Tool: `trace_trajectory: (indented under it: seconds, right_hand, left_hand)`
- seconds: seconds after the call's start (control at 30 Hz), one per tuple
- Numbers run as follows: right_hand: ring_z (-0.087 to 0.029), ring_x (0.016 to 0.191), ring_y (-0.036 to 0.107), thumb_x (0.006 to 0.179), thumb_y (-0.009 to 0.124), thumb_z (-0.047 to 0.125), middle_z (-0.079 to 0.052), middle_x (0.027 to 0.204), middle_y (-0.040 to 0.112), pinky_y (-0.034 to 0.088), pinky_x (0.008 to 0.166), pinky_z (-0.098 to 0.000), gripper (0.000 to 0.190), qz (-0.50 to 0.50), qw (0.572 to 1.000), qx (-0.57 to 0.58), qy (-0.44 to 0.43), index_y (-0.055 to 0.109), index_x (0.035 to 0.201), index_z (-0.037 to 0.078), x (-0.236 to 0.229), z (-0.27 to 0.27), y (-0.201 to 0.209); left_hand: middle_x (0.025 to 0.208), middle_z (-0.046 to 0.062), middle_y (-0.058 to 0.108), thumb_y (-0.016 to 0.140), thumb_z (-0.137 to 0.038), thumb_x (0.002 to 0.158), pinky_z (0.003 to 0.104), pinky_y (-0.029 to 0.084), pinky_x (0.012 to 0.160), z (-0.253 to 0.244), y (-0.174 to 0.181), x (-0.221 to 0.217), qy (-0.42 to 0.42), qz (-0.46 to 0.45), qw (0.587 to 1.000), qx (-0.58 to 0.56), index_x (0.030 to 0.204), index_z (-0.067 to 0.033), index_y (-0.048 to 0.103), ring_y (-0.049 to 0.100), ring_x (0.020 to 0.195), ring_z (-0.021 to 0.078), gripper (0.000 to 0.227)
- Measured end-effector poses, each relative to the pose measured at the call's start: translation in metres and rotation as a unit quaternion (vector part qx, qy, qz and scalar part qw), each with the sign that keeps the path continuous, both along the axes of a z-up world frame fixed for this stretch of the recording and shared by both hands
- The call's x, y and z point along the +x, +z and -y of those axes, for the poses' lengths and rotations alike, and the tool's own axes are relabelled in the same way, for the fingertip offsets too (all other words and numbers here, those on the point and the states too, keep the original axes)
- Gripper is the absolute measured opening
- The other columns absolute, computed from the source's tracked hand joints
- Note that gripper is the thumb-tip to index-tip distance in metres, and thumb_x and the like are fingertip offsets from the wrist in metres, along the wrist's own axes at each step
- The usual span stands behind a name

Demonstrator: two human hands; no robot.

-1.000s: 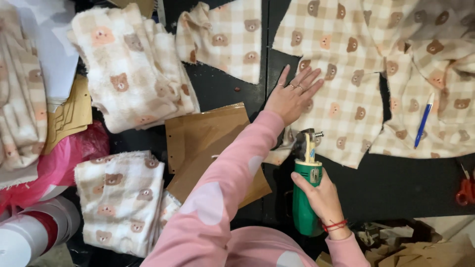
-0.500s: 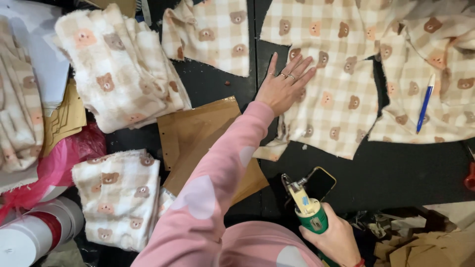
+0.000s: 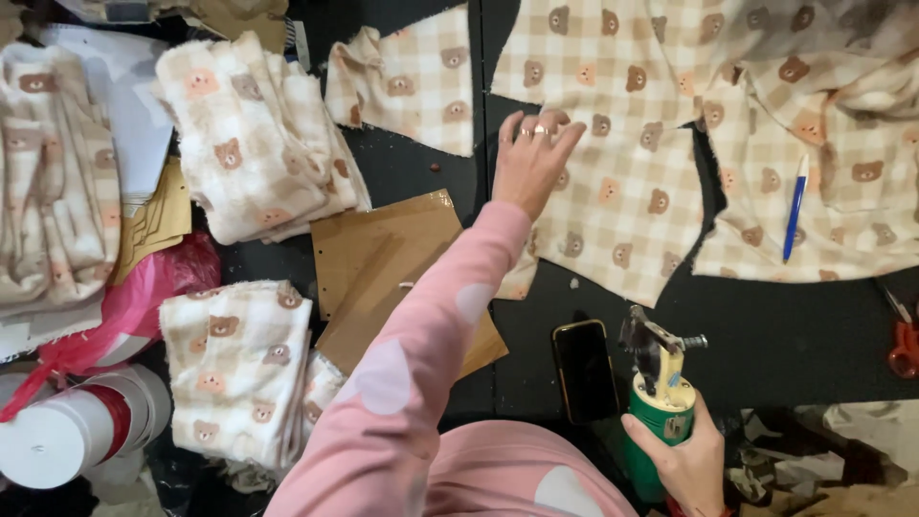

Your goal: The person places a cardboard pattern on a piece of bear-patterned fabric and traces the outline with a blue pen. They then use a green electric rotary cutter to cut the fabric along the marked lines, separating the patterned piece from the main sheet.

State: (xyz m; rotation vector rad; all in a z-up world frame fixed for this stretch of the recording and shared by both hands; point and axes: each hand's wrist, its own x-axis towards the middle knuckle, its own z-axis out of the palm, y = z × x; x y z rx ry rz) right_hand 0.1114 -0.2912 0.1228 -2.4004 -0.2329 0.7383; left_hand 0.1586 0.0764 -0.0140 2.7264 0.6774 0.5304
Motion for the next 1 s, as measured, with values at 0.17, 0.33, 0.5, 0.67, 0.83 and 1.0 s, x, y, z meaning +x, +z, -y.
trace_trajectory:
  seconds: [0.17, 0.33, 0.5, 0.67, 0.83, 1.0]
  right_hand:
    - [-0.021, 0.085, 0.072, 0.072, 0.084, 0.013, -0.015, 0.097, 0.077, 0.056, 0.079, -0.0336, 0.055, -0.031, 0.995, 0.079, -0.051, 0.065, 0.120, -0.005, 0.014, 0.009, -0.006]
    - [-0.023, 0.081, 0.074, 0.078, 0.077, 0.007, -0.018, 0.094, 0.076, 0.058, 0.076, -0.0349, 0.046, -0.059, 0.978, 0.184, -0.082, 0.061, 0.119, -0.008, 0.026, 0.006, 0.013]
    - [-0.024, 0.081, 0.073, 0.081, 0.075, 0.005, -0.018, 0.093, 0.074, 0.059, 0.076, -0.0370, 0.041, -0.054, 0.963, 0.240, -0.108, 0.060, 0.117, -0.008, 0.038, 0.001, 0.019]
    - [-0.025, 0.080, 0.072, 0.083, 0.073, 0.003, -0.018, 0.094, 0.073, 0.059, 0.077, -0.0382, 0.039, -0.039, 0.963, 0.234, -0.125, 0.060, 0.117, -0.008, 0.053, 0.008, 0.028]
    - [-0.025, 0.081, 0.071, 0.083, 0.071, 0.000, -0.019, 0.095, 0.072, 0.058, 0.076, -0.0389, 0.039, -0.022, 0.959, 0.221, -0.175, 0.060, 0.120, -0.005, 0.065, 0.031, 0.026]
    - [-0.026, 0.080, 0.071, 0.085, 0.070, 0.000, -0.020, 0.094, 0.072, 0.058, 0.075, -0.0395, 0.037, -0.022, 0.955, 0.220, -0.198, 0.060, 0.121, -0.006, 0.073, 0.056, 0.014]
  left_hand:
    - [0.145, 0.003, 0.057, 0.069, -0.030, 0.090, 0.054, 0.030, 0.121, 0.035, -0.016, -0.036, -0.179, -0.003, 0.983, -0.033, 0.137, -0.0226, 0.055, 0.055, 0.133, 0.0281, 0.050]
    - [0.162, 0.007, 0.039, 0.064, -0.037, 0.091, 0.068, 0.021, 0.118, 0.053, 0.011, -0.044, -0.053, -0.043, 0.998, 0.017, 0.146, -0.0167, 0.057, 0.033, 0.152, 0.0268, 0.059]
    - [0.169, 0.005, 0.031, 0.064, -0.043, 0.101, 0.069, 0.016, 0.128, 0.130, 0.025, -0.030, -0.248, -0.166, 0.954, -0.035, 0.136, -0.0285, 0.065, 0.023, 0.159, 0.0252, 0.038]
    - [0.166, 0.012, 0.028, 0.070, -0.053, 0.079, 0.073, 0.011, 0.117, 0.176, 0.033, -0.019, -0.268, -0.154, 0.948, -0.069, 0.133, -0.0331, 0.065, 0.019, 0.155, 0.0367, 0.057]
    - [0.174, 0.011, 0.021, 0.060, -0.057, 0.098, 0.074, 0.006, 0.124, 0.183, 0.062, -0.018, -0.347, -0.283, 0.892, -0.057, 0.131, -0.0345, 0.069, 0.013, 0.162, 0.0371, 0.041]
    - [0.170, 0.013, 0.019, 0.064, -0.056, 0.091, 0.074, 0.010, 0.117, 0.208, 0.024, -0.013, -0.227, -0.248, 0.937, -0.095, 0.142, -0.0130, 0.058, 0.014, 0.158, 0.0387, 0.068]
